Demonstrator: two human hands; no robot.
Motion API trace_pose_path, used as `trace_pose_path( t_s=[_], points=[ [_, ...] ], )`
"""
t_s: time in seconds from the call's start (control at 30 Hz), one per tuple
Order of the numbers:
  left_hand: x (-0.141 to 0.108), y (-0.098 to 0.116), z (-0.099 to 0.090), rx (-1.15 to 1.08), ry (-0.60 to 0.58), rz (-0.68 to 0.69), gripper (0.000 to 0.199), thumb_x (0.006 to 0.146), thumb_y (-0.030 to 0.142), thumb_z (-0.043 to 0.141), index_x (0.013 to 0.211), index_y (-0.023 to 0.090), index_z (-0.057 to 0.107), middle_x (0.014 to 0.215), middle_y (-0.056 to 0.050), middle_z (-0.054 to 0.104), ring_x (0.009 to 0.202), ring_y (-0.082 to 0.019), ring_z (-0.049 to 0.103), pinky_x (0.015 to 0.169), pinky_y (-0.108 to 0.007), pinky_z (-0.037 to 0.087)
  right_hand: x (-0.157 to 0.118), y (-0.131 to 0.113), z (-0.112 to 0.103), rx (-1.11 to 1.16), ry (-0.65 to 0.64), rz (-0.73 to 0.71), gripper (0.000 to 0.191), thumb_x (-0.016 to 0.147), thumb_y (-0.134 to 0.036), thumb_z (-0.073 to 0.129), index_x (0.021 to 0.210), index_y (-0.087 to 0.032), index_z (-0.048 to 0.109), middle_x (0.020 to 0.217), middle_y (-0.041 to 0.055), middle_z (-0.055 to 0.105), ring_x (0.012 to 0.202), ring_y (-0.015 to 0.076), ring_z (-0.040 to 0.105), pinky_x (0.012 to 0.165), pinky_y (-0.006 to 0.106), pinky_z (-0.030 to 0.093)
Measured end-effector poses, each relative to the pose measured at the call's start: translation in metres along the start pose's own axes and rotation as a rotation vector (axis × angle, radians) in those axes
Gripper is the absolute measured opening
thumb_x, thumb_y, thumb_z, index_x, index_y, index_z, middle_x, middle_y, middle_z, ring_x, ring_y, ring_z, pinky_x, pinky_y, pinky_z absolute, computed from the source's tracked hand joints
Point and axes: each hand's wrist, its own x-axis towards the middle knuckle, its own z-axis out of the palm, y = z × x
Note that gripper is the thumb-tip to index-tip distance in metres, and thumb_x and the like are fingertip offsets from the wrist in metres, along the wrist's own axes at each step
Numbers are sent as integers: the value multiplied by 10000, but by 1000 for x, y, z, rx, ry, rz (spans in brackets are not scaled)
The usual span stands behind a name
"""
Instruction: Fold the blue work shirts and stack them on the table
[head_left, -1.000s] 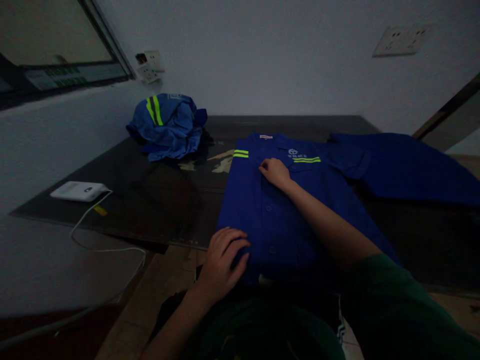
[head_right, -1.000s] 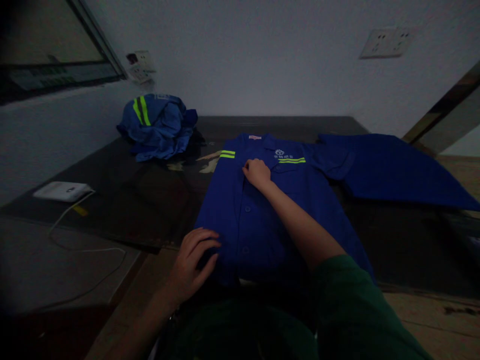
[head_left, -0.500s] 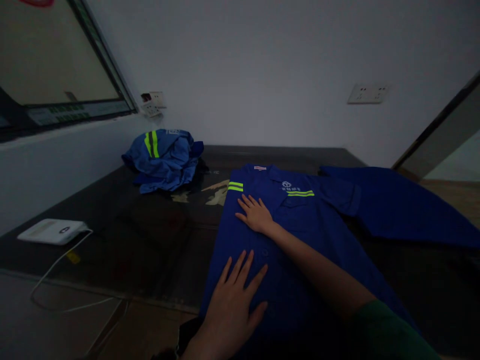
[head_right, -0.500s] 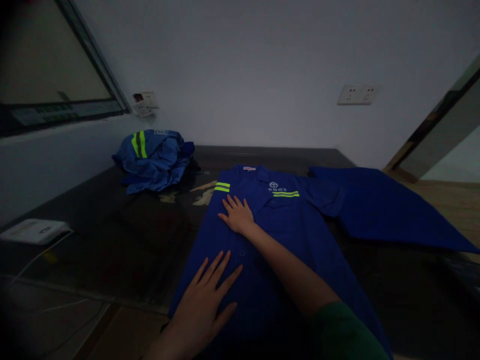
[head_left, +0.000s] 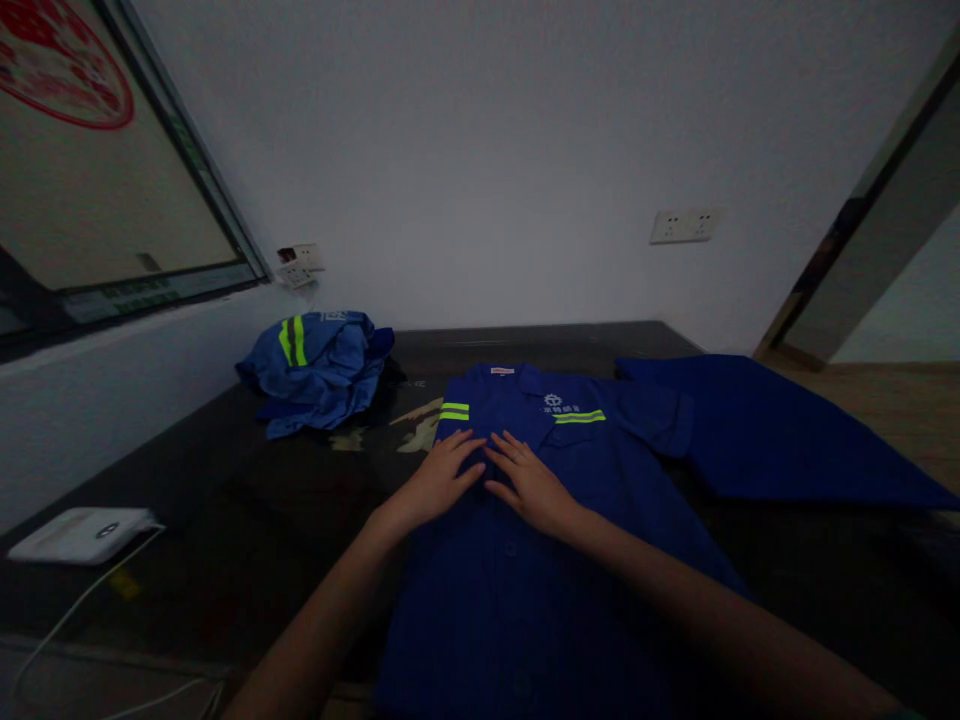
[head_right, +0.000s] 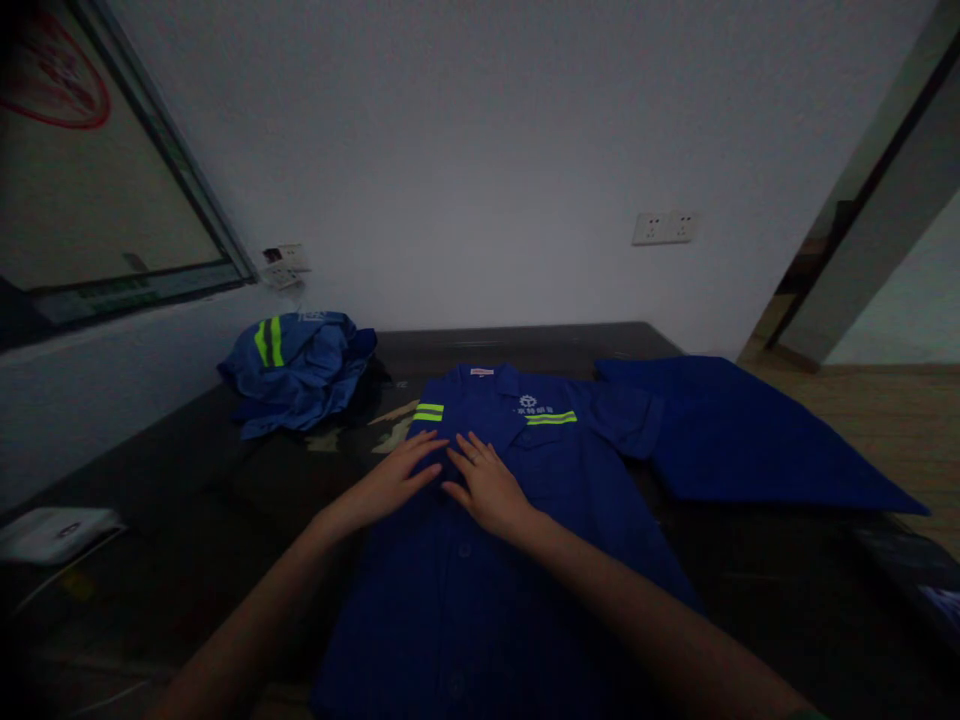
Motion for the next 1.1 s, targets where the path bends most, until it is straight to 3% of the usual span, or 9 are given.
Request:
trace_pose_path(
  t_s=[0.17, 0.33, 0.43, 0.53, 0.7, 0.93, 1.03, 1.1],
  points=[
    [107, -45, 34, 268, -57, -172, 533, 918, 336, 481, 1409, 134, 441, 1484, -171, 385, 1414, -288, 284, 1141, -429, 241, -61, 13, -38, 5, -91, 76, 554, 894, -385, 553, 1412, -215, 455, 1523, 109, 313, 1430, 283, 216, 1153, 543, 221],
    [164, -79, 45, 375, -3, -316, 552, 966, 353, 334, 1469, 126, 323, 1536, -200, 260, 1431, -322, 221, 1118, -468, 250, -132, 37, -58, -2, -100, 270, 579, 865, -380, 589, 1418, -350, 418, 1536, 41, 267, 1425, 293, 216, 1137, 590, 221],
    [177, -96, 49, 397, 8, -386, 592, 961, 362, 300, 1461, 44, 307, 1519, -247, 265, 1422, -343, 234, 1118, -479, 243, -161, 50, -55, -7, -128, 383, 597, 852, -410, 601, 1414, -393, 398, 1533, 27, 253, 1421, 306, 210, 1128, 605, 227],
    [183, -110, 56, 413, 13, -426, 631, 957, 399, 264, 1461, 22, 300, 1522, -254, 248, 1428, -347, 214, 1133, -489, 210, -171, 58, -49, -8, -157, 405, 634, 830, -453, 622, 1411, -430, 370, 1528, 20, 256, 1416, 321, 210, 1118, 630, 223],
    [190, -128, 57, 460, -1, -491, 661, 951, 444, 204, 1493, 69, 252, 1552, -204, 206, 1445, -310, 174, 1151, -460, 187, -158, 69, -49, -50, -209, 387, 607, 885, -528, 510, 1444, -412, 307, 1549, 7, 196, 1433, 302, 153, 1143, 607, 157],
    [198, -142, 43, 517, -20, -542, 653, 953, 431, 225, 1485, 56, 270, 1543, -217, 223, 1436, -311, 209, 1136, -454, 231, -138, 80, -59, -21, -169, 310, 592, 891, -494, 529, 1440, -328, 385, 1548, 43, 258, 1442, 287, 164, 1158, 569, 146],
    [195, -139, 39, 538, -6, -529, 632, 950, 408, 247, 1467, 50, 310, 1522, -229, 276, 1414, -317, 269, 1115, -462, 271, -161, 73, -68, 95, -108, 359, 541, 885, -470, 546, 1389, -279, 487, 1529, 67, 322, 1426, 281, 241, 1158, 531, 201],
    [197, -128, 36, 581, 48, -486, 591, 939, 336, 297, 1461, 58, 319, 1529, -223, 266, 1411, -332, 268, 1118, -505, 242, -194, 63, -73, 207, 7, 440, 478, 892, -479, 522, 1319, -268, 566, 1464, 77, 439, 1357, 268, 387, 1129, 474, 304]
  ],
)
